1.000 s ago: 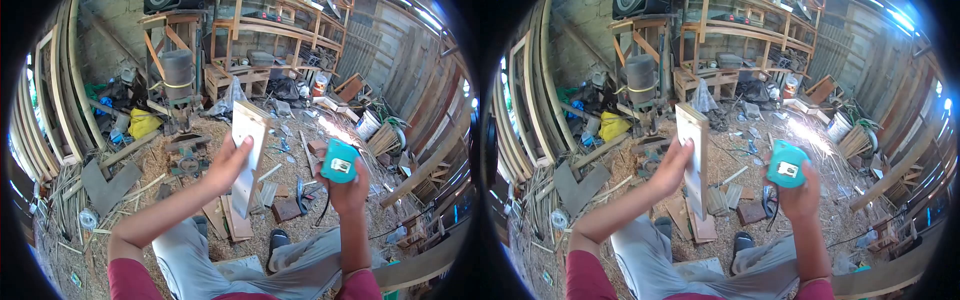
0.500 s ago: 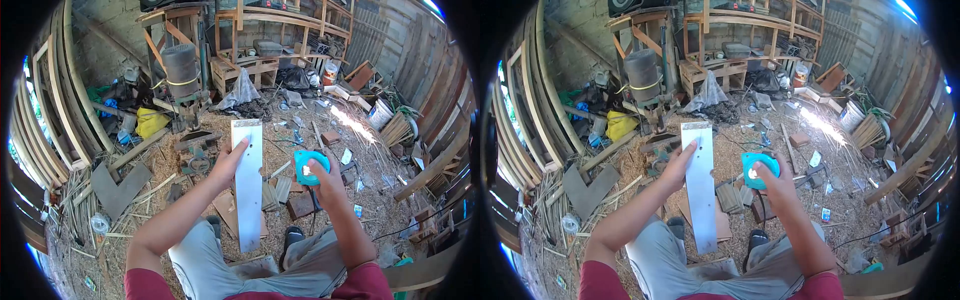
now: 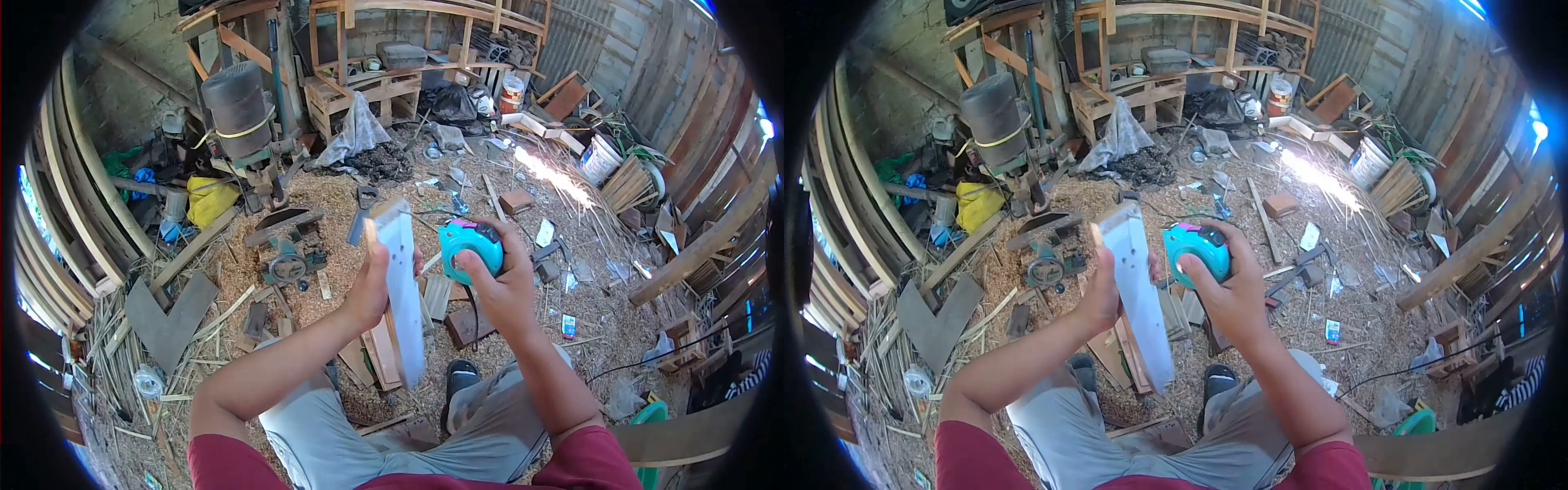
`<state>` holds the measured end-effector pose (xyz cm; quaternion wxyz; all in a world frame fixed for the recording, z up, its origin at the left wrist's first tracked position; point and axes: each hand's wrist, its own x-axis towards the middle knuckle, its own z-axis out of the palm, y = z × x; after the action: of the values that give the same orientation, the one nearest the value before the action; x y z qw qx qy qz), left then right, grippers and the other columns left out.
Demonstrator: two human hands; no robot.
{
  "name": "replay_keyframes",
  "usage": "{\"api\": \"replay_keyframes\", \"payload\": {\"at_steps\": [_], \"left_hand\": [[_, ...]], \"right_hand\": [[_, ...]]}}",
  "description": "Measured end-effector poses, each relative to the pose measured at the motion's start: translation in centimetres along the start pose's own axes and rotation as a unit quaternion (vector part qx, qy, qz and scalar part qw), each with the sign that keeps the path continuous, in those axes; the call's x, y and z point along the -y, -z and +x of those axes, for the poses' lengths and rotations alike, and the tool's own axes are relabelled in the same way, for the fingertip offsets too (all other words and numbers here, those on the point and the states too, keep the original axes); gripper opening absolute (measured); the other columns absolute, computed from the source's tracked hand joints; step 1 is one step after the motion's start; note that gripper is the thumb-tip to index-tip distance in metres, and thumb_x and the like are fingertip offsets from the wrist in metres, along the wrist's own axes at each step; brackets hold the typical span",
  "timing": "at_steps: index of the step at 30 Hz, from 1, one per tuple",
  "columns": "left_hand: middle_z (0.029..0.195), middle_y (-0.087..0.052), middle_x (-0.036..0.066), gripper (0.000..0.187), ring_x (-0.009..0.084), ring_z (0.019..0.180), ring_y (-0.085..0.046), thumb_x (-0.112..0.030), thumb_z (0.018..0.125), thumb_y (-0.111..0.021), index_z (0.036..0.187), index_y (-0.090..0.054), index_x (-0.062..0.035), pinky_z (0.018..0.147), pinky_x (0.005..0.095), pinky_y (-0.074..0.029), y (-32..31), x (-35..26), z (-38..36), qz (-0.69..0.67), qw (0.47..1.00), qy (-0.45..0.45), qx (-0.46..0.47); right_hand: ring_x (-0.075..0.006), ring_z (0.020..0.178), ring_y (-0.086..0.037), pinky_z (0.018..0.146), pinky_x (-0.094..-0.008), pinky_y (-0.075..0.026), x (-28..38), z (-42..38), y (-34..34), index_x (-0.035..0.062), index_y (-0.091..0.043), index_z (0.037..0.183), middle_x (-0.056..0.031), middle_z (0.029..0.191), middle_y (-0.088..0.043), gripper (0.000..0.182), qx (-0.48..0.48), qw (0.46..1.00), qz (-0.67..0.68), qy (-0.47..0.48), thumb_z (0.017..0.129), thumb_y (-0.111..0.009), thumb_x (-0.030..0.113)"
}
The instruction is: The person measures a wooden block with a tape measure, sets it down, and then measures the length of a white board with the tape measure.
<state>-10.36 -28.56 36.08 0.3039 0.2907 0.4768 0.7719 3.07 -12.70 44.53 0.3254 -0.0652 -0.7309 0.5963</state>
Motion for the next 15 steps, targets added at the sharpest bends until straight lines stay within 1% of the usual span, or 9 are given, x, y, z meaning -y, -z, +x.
{"api": "replay_keyframes", "payload": {"at_steps": [1, 2, 3, 4, 5, 8, 11, 14, 15], "left_hand": [[0.11, -0.062, 0.01, 0.087, 0.0181, 0.107, -0.06, -0.079, 0.098, -0.023, 0.124, -0.056, -0.0036, 0.099, 0.0361, -0.048, 0.4, 0.6, 0.1, 0.047, 0.998, -0.028, 0.009], [0.113, -0.059, 0.008, 0.083, 0.0165, 0.109, -0.057, -0.075, 0.101, -0.022, 0.132, -0.052, -0.0045, 0.1, 0.035, -0.046, 0.8, 1.1, 0.6, 0.066, 0.996, -0.043, 0.037], [0.113, -0.059, 0.008, 0.082, 0.0167, 0.108, -0.056, -0.074, 0.102, -0.021, 0.133, -0.052, -0.0044, 0.099, 0.0349, -0.046, 0.3, 0.6, 0.5, 0.099, 0.994, -0.046, 0.025], [0.112, -0.059, 0.008, 0.081, 0.0169, 0.107, -0.056, -0.072, 0.103, -0.021, 0.134, -0.051, -0.0042, 0.099, 0.0348, -0.045, -0.4, 0.1, 0.3, 0.132, 0.99, -0.05, 0.012], [0.112, -0.059, 0.007, 0.08, 0.017, 0.106, -0.056, -0.071, 0.104, -0.02, 0.135, -0.05, -0.0041, 0.099, 0.0347, -0.045, -0.9, -0.3, 0.2, 0.165, 0.985, -0.056, -0.001], [0.111, -0.06, 0.008, 0.077, 0.0166, 0.105, -0.056, -0.066, 0.106, -0.017, 0.138, -0.051, -0.0042, 0.099, 0.0342, -0.045, -1.3, -0.3, -0.2, 0.155, 0.986, -0.067, -0.012], [0.117, -0.062, 0.01, 0.075, 0.0182, 0.111, -0.058, -0.061, 0.108, -0.014, 0.139, -0.052, -0.0037, 0.101, 0.0348, -0.045, -1.4, -0.5, -0.8, 0.151, 0.986, -0.062, -0.027], [0.125, -0.063, 0.012, 0.074, 0.0207, 0.119, -0.058, -0.055, 0.11, -0.01, 0.14, -0.053, -0.0024, 0.106, 0.0355, -0.044, -1.8, -1.0, -1.7, 0.127, 0.989, -0.059, -0.037], [0.128, -0.063, 0.013, 0.074, 0.0216, 0.122, -0.058, -0.054, 0.11, -0.009, 0.14, -0.053, -0.0019, 0.108, 0.0357, -0.044, -1.9, -1.2, -2.0, 0.115, 0.991, -0.061, -0.04]], "right_hand": [[-0.016, 0.103, -0.064, 0.089, -0.0303, -0.052, -0.2, 0.0, -0.3, 0.0005, -0.057, 0.132, -0.0113, 0.116, -0.065, 0.049, -0.001, 0.999, -0.025, 0.03, 0.091, -0.078, 0.015], [-0.0169, 0.104, -0.064, 0.089, -0.0309, -0.052, -0.4, 0.1, -0.6, 0.0003, -0.057, 0.132, -0.0125, 0.117, -0.065, 0.049, -0.001, 0.997, -0.05, 0.061, 0.091, -0.078, 0.015], [-0.0177, 0.104, -0.064, 0.089, -0.0315, -0.052, -0.4, 0.1, -0.8, 0.0002, -0.057, 0.132, -0.0136, 0.117, -0.065, 0.049, -0.001, 0.993, -0.074, 0.093, 0.091, -0.078, 0.015], [-0.0212, 0.104, -0.065, 0.089, -0.0329, -0.052, 0.2, -0.1, -1.0, -0.0005, -0.055, 0.134, -0.0161, 0.118, -0.065, 0.052, -0.013, 0.981, -0.144, 0.13, 0.09, -0.078, 0.016], [-0.0221, 0.103, -0.066, 0.089, -0.0331, -0.052, -0.1, -0.2, -1.2, -0.0006, -0.055, 0.134, -0.0161, 0.118, -0.065, 0.053, -0.015, 0.978, -0.139, 0.156, 0.09, -0.079, 0.016], [-0.026, 0.102, -0.067, 0.089, -0.035, -0.052, -0.8, -0.1, -1.7, -0.0012, -0.053, 0.135, -0.0172, 0.119, -0.065, 0.057, -0.021, 0.959, -0.153, 0.237, 0.09, -0.08, 0.018], [-0.028, 0.104, -0.066, 0.09, -0.0373, -0.052, -0.2, -0.7, -2.6, -0.0011, -0.053, 0.135, -0.0182, 0.118, -0.065, 0.056, -0.005, 0.968, -0.13, 0.213, 0.089, -0.08, 0.017], [-0.0308, 0.103, -0.066, 0.088, -0.038, -0.052, 0.1, -0.7, -3.3, 0.0001, -0.055, 0.134, -0.0185, 0.115, -0.065, 0.055, 0.019, 0.947, -0.165, 0.274, 0.088, -0.081, 0.015], [-0.0317, 0.103, -0.066, 0.087, -0.038, -0.053, 0.1, -0.6, -3.4, 0.0008, -0.055, 0.134, -0.0184, 0.115, -0.065, 0.055, 0.049, 0.941, -0.176, 0.286, 0.088, -0.081, 0.015]]}}
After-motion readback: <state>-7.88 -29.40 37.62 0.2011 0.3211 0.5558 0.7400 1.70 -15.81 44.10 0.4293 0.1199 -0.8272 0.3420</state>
